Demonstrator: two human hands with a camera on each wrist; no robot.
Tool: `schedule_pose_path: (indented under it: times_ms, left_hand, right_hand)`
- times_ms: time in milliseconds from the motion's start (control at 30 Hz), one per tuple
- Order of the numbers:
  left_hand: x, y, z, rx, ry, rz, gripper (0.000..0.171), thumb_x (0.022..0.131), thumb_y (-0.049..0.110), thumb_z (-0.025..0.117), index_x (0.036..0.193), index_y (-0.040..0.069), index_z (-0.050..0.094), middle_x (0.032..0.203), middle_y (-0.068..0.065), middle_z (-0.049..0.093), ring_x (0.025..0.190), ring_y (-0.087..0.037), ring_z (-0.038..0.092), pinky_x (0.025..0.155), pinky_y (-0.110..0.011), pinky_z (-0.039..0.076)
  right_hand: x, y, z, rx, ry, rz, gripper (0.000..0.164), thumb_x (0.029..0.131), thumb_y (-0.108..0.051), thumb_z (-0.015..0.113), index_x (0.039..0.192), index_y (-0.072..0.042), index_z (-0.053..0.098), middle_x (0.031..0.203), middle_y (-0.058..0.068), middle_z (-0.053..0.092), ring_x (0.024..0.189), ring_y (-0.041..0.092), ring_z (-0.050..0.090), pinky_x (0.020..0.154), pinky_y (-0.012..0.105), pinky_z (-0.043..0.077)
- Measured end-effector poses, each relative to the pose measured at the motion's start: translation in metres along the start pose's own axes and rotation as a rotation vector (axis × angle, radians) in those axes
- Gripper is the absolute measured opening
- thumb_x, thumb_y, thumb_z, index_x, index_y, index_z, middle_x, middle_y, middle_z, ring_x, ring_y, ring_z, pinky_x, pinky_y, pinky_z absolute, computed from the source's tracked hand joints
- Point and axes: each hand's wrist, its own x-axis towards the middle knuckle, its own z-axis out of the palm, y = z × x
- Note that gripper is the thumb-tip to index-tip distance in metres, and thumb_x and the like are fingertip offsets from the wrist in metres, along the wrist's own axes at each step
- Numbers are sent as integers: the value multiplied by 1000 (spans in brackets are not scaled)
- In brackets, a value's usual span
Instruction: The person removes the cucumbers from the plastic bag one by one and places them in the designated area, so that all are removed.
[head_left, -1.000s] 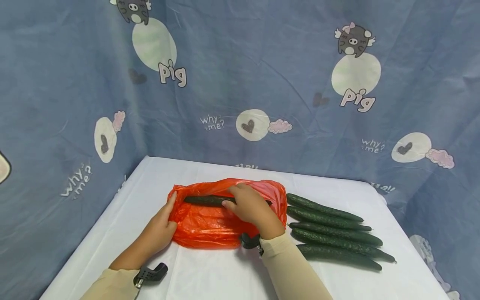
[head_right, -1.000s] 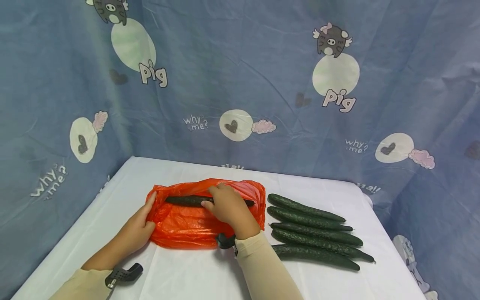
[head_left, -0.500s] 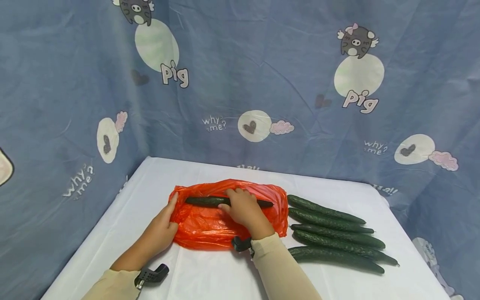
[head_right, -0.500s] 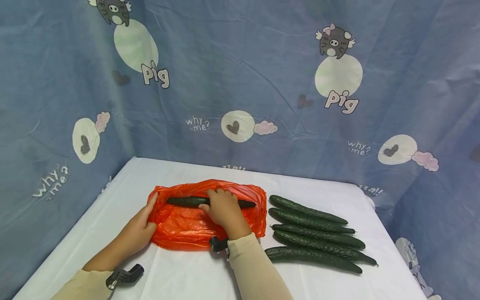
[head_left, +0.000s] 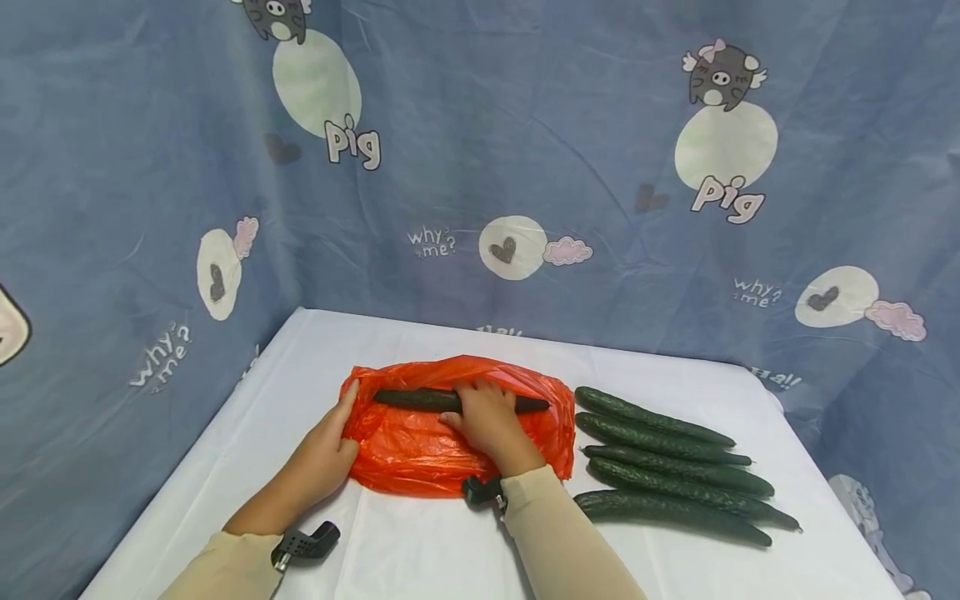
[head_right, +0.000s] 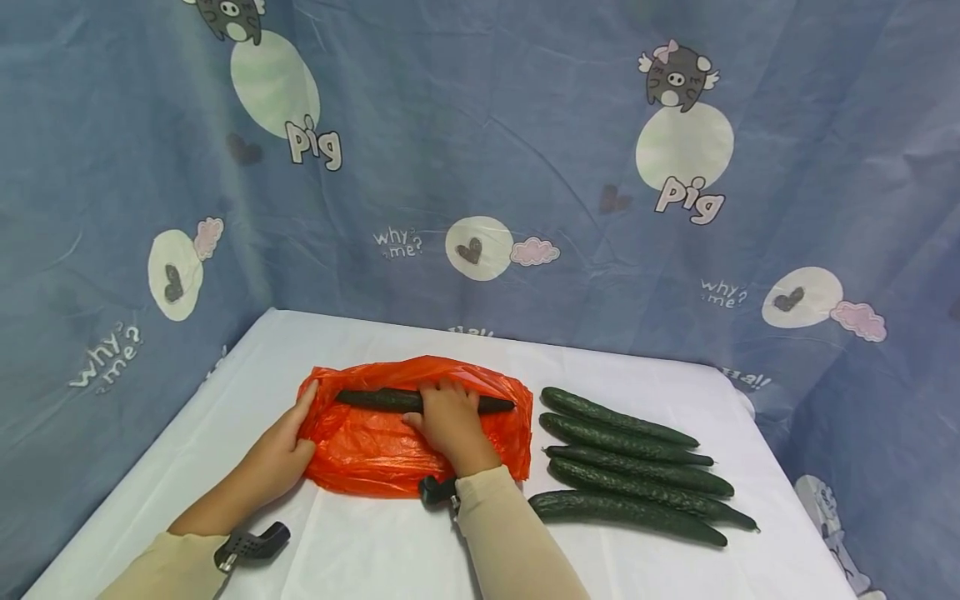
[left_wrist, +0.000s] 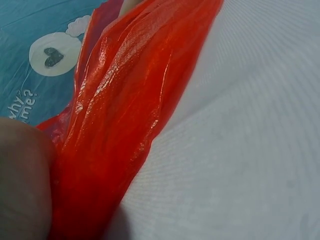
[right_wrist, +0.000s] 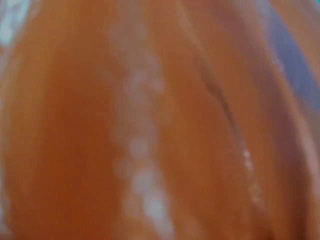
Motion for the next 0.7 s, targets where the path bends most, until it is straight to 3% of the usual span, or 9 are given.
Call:
schedule_pose_path:
  times_ms: [700]
  left_hand:
    - [0, -3, 0, -19, 14, 0, 92, 95, -2, 50, 170, 24, 3, 172, -23, 22, 156, -47, 26, 120, -67, 28]
  right_hand:
    - [-1, 0, 3, 5, 98, 5, 53, 97, -57, 65, 137, -22, 66, 135, 7, 64, 127, 32, 55, 105, 61, 38]
